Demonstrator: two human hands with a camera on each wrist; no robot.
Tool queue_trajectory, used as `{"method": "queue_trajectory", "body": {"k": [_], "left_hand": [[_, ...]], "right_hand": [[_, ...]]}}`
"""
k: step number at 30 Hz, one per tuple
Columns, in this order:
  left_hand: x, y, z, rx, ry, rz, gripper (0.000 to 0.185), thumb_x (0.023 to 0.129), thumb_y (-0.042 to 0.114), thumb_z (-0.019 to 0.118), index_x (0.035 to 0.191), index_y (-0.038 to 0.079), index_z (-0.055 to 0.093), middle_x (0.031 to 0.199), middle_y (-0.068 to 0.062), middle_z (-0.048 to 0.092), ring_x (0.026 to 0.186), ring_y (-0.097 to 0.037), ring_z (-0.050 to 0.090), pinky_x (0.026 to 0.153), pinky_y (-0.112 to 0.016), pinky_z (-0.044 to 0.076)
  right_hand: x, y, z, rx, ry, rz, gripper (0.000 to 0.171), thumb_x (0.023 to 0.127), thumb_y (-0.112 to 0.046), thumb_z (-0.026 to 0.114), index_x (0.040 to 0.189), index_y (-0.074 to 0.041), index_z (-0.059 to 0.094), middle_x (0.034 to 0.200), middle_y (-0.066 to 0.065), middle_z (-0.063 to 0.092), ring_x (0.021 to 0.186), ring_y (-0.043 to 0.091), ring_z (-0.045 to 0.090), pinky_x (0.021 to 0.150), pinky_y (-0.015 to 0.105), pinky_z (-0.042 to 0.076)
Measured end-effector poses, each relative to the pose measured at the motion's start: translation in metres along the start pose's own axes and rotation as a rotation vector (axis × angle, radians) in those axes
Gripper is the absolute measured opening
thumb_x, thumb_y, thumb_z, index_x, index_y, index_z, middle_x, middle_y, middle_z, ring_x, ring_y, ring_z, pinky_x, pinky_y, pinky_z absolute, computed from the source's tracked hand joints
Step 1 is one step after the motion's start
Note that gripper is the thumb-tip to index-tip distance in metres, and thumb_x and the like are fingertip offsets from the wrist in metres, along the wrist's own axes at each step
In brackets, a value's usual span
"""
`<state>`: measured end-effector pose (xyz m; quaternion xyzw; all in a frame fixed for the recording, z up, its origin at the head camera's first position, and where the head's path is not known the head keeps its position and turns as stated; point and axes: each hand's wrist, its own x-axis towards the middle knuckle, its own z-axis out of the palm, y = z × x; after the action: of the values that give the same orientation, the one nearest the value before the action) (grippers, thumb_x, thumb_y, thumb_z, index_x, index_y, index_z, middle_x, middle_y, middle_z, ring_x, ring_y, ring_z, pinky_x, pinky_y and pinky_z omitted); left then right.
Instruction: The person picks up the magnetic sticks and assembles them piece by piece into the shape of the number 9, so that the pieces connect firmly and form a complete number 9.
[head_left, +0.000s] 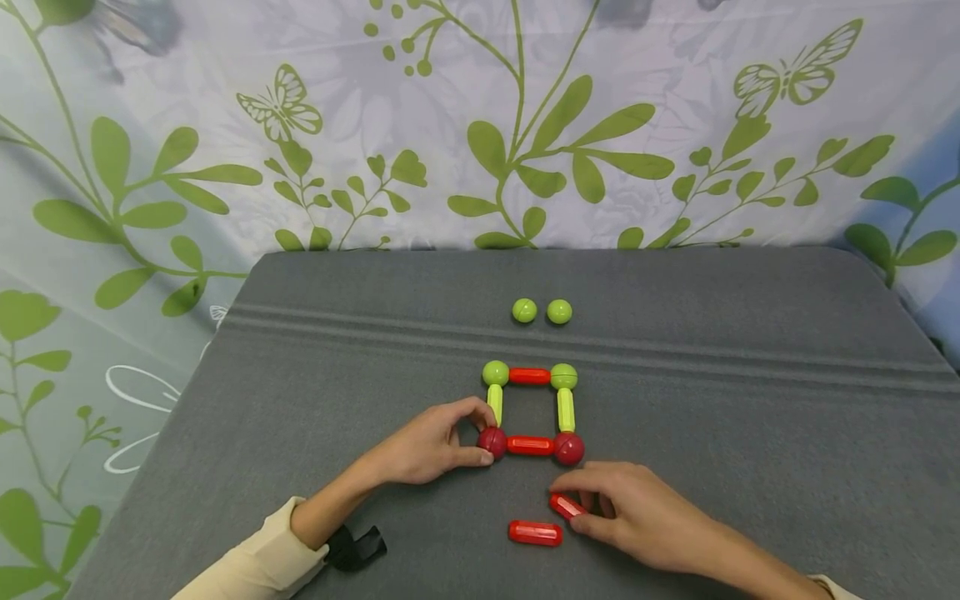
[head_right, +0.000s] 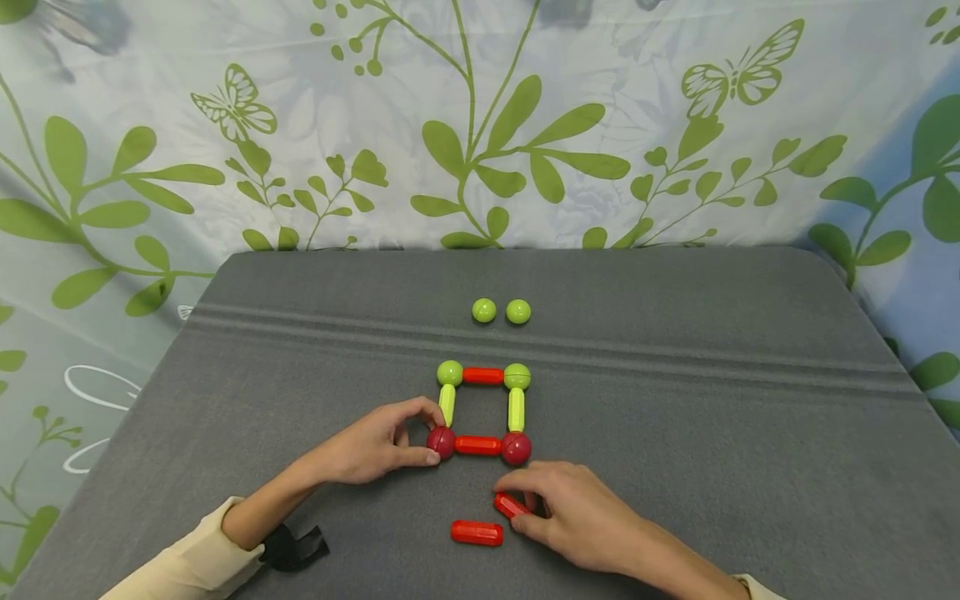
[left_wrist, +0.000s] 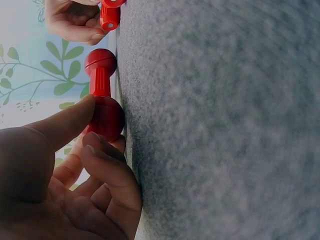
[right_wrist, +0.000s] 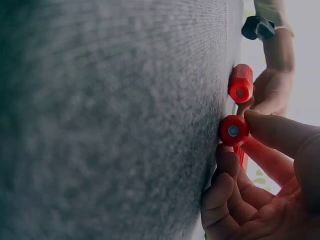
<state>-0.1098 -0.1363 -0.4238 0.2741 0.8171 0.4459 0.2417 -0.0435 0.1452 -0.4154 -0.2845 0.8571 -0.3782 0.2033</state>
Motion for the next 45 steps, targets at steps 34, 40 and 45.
{"method": "queue_trajectory", "body": {"k": [34, 40, 45], "left_hand": [[-0.0003, -0.0026, 0.0001, -0.03, -0.006, -0.003, 0.028, 0.082, 0.024, 0.07, 0.105, 0.022, 0.054, 0.094, 0.005, 0.056, 0.044, -0.006, 0.039, 0.043, -0.021, 0.036], [-0.0006, -0.0022, -0.0001, -0.019, -0.002, -0.005, 0.028, 0.082, 0.024, 0.071, 0.105, 0.023, 0.054, 0.094, 0.005, 0.057, 0.043, -0.006, 0.039, 0.043, -0.022, 0.035], [-0.0008, -0.0021, -0.0003, -0.015, -0.001, -0.006, 0.028, 0.082, 0.024, 0.071, 0.105, 0.023, 0.054, 0.094, 0.005, 0.056, 0.044, -0.006, 0.04, 0.044, -0.022, 0.035]], "right_hand": [[-0.0005, 0.0042, -0.0012, 0.083, 0.047, 0.042, 0.027, 0.086, -0.015, 0.063, 0.113, -0.022, 0.063, 0.068, -0.012, 0.055, 0.055, 0.003, 0.05, 0.05, 0.023, 0.042], [0.0006, 0.0036, -0.0031, 0.104, 0.061, 0.076, 0.026, 0.087, -0.021, 0.063, 0.113, -0.022, 0.062, 0.069, -0.011, 0.055, 0.055, 0.005, 0.05, 0.049, 0.023, 0.042], [0.0009, 0.0037, -0.0034, 0.126, 0.077, 0.089, 0.025, 0.087, -0.024, 0.063, 0.111, -0.023, 0.061, 0.069, -0.01, 0.056, 0.057, 0.006, 0.051, 0.05, 0.025, 0.042]]}}
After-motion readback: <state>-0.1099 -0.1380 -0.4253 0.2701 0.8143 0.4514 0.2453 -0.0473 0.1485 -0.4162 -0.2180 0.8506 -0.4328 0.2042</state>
